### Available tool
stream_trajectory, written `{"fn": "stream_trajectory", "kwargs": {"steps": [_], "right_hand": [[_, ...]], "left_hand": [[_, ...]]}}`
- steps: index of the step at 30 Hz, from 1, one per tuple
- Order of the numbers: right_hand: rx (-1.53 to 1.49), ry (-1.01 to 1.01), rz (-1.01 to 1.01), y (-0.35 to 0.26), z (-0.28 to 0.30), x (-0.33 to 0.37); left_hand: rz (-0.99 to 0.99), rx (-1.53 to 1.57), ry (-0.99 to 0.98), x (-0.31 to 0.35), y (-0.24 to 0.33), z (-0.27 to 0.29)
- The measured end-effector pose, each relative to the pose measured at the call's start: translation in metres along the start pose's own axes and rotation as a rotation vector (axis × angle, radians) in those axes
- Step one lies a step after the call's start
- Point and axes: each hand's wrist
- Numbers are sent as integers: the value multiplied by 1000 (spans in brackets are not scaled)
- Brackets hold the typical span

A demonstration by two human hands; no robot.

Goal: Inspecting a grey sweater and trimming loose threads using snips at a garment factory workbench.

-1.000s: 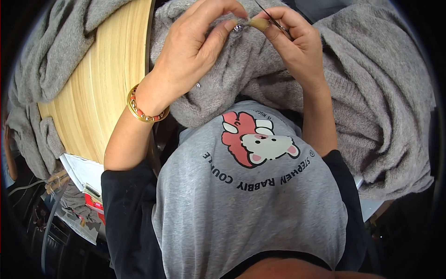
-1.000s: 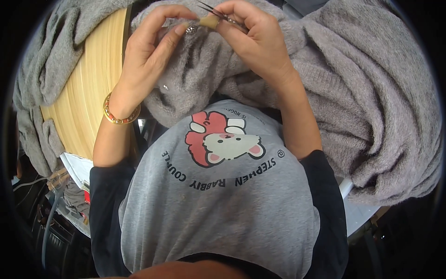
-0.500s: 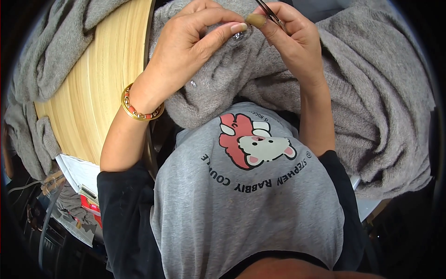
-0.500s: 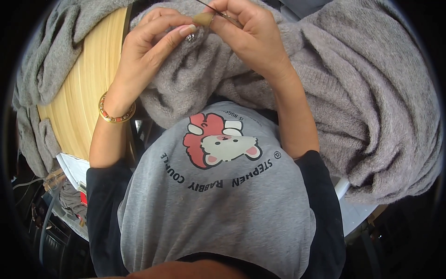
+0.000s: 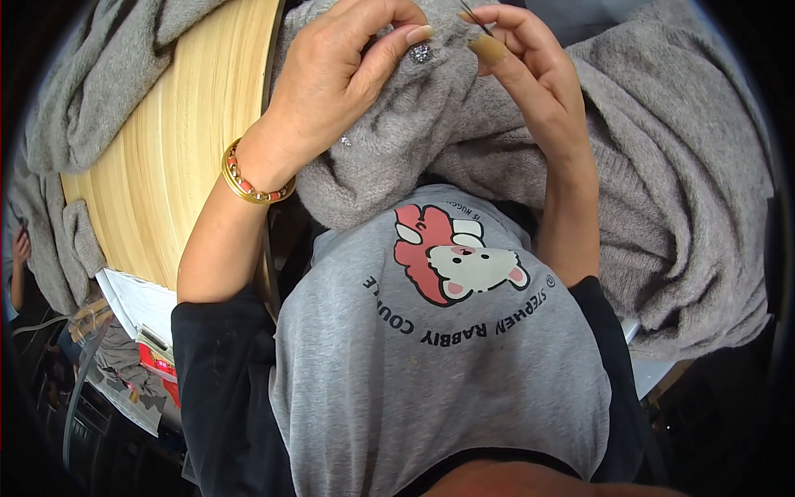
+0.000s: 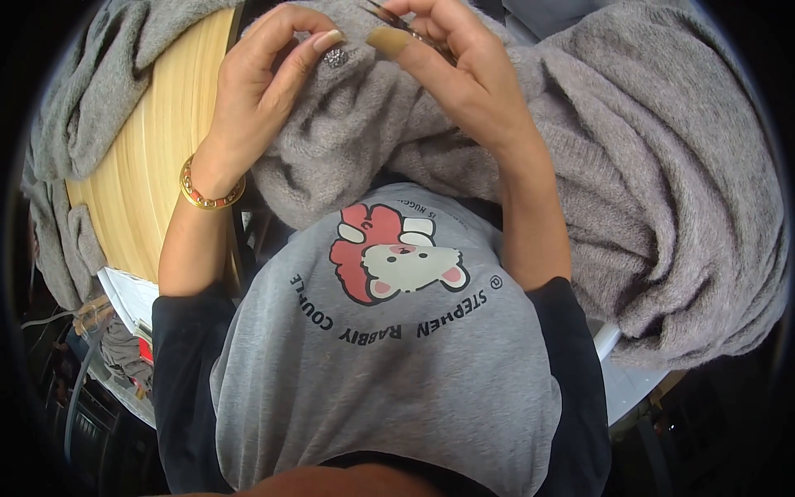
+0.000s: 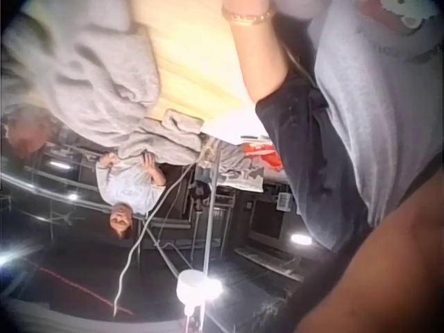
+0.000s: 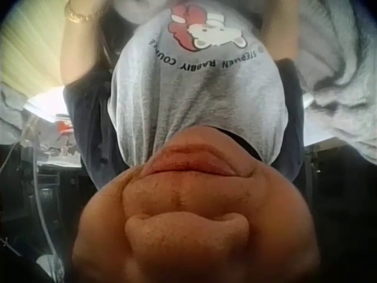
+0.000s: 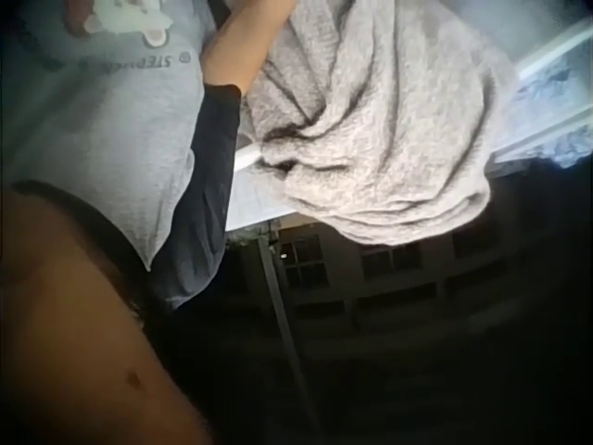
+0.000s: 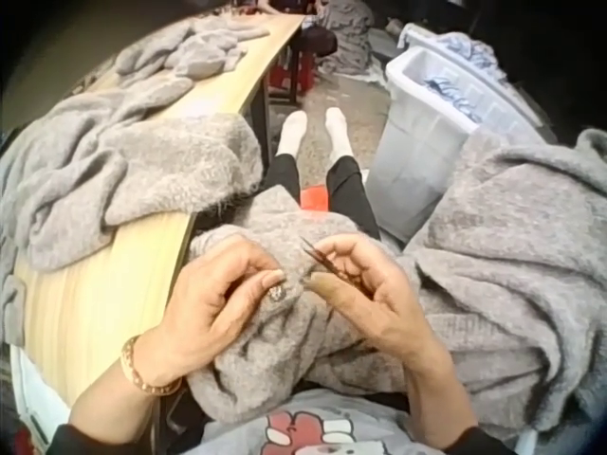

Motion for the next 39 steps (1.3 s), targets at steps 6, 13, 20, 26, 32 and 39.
{"fn": "stream_trajectory", "kwargs": {"steps": [6, 13, 20, 26, 32, 39], "right_hand": [[355, -177, -10, 5, 22, 6], [511, -291, 46, -2, 24, -2], [514, -346, 50, -5, 22, -6], [586, -396, 103, -3, 26, -11], [582, -406, 94, -9, 25, -10], [579, -414, 65, -11, 28, -8]], "left_hand": [[47, 15, 38, 2, -3, -2], [33, 13, 58, 3, -4, -3], [-33, 11, 50, 4, -6, -3], [-55, 32, 54, 4, -4, -3], [-84, 19, 38, 5, -5, -4], [-115, 33, 37, 5, -4, -5]]}}
Point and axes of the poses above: each hand's wrist, its own x-axis away from the middle knuckle, its own z-axis out of the back of the hand, y = z × x, and after that the axes turned 1 degree about x, right-handed
